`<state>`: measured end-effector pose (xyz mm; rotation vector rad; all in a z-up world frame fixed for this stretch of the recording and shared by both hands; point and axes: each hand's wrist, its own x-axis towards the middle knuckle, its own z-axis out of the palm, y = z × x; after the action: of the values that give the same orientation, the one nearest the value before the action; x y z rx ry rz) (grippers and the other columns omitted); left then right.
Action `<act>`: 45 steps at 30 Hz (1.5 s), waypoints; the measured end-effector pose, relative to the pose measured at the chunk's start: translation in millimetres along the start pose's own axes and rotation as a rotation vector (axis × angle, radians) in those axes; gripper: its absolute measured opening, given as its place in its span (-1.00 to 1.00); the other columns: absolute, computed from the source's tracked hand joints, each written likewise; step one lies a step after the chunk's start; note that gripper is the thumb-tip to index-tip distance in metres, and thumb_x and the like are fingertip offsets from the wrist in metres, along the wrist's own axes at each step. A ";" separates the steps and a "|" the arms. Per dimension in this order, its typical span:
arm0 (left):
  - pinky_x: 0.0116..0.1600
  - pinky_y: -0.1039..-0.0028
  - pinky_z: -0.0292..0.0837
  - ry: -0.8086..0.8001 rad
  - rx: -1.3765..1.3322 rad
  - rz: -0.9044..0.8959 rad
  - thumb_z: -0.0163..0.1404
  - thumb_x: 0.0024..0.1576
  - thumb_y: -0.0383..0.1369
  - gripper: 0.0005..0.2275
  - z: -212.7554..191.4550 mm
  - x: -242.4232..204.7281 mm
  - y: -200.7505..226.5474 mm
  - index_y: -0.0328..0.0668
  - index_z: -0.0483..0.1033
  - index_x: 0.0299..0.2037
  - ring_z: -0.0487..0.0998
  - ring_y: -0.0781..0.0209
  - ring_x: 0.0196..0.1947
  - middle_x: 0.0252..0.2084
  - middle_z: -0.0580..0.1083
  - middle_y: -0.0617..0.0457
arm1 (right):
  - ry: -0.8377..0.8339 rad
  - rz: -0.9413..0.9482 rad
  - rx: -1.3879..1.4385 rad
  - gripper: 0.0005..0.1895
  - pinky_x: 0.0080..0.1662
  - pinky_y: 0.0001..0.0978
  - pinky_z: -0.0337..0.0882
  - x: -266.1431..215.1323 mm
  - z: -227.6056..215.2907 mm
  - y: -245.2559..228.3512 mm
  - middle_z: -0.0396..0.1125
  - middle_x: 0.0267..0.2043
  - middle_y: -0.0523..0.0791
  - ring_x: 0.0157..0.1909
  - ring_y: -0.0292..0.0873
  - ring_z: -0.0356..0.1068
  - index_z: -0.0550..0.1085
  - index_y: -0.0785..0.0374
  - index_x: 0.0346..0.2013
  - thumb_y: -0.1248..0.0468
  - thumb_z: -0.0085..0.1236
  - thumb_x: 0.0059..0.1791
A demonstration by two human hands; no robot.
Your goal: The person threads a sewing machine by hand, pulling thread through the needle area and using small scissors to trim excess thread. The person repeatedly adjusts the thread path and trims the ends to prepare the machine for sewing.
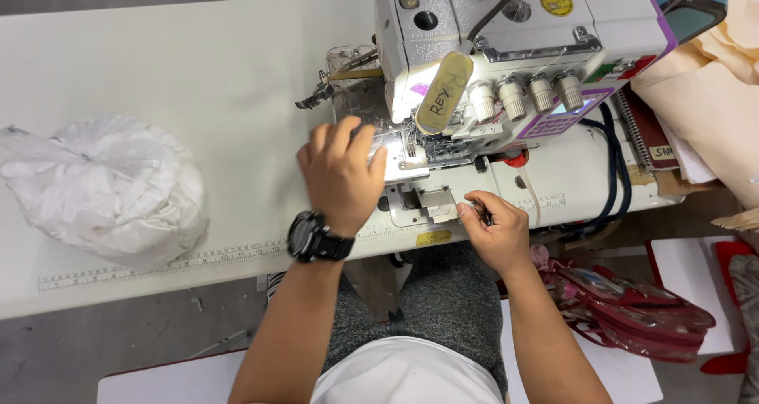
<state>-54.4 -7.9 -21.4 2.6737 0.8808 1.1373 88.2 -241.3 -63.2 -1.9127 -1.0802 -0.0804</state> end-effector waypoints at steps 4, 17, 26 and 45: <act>-0.01 0.08 0.21 -0.139 -0.138 -0.116 0.17 0.06 -0.17 -0.90 21.3 20.9 22.0 0.11 0.63 -0.33 0.36 0.08 0.02 -0.12 0.43 0.26 | 0.015 -0.006 0.001 -0.84 -0.49 -0.32 0.34 0.2 0.8 -1.6 0.34 -0.64 -0.09 -0.64 -0.15 0.34 0.60 0.27 -0.26 0.23 0.31 -0.02; 0.04 -0.10 0.21 -0.048 -0.034 0.049 0.08 0.11 -0.20 -0.63 -2.0 7.9 22.1 -0.11 0.50 0.09 0.38 -0.14 0.16 0.12 0.44 -0.11 | 0.001 0.011 0.038 -0.86 -0.49 -0.36 0.32 5.3 0.6 -2.7 0.31 -0.67 -0.10 -0.64 -0.18 0.31 0.60 0.29 -0.25 0.26 0.30 0.00; 0.14 -0.47 0.16 -0.161 0.086 0.038 0.04 0.21 -0.04 -0.52 -32.4 3.2 10.6 -0.22 0.48 0.20 0.31 -0.32 0.33 0.27 0.42 -0.21 | 0.024 0.035 0.031 -0.87 -0.48 -0.34 0.31 -0.6 3.8 -1.5 0.34 -0.65 -0.09 -0.65 -0.14 0.30 0.61 0.26 -0.26 0.27 0.35 -0.04; -0.06 0.09 0.25 -0.230 -0.132 -0.073 0.17 0.07 -0.17 -0.88 55.3 23.1 -2.2 0.07 0.62 -0.41 0.40 0.10 -0.08 -0.20 0.46 0.23 | 0.059 -0.019 0.027 -0.84 -0.55 -0.35 0.30 -8.0 6.3 11.4 0.35 -0.60 -0.09 -0.62 -0.13 0.32 0.61 0.26 -0.27 0.24 0.34 -0.04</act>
<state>-4.6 13.5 -47.1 2.5751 0.8252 0.8217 89.1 -244.2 -78.2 -1.8643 -1.0548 -0.1318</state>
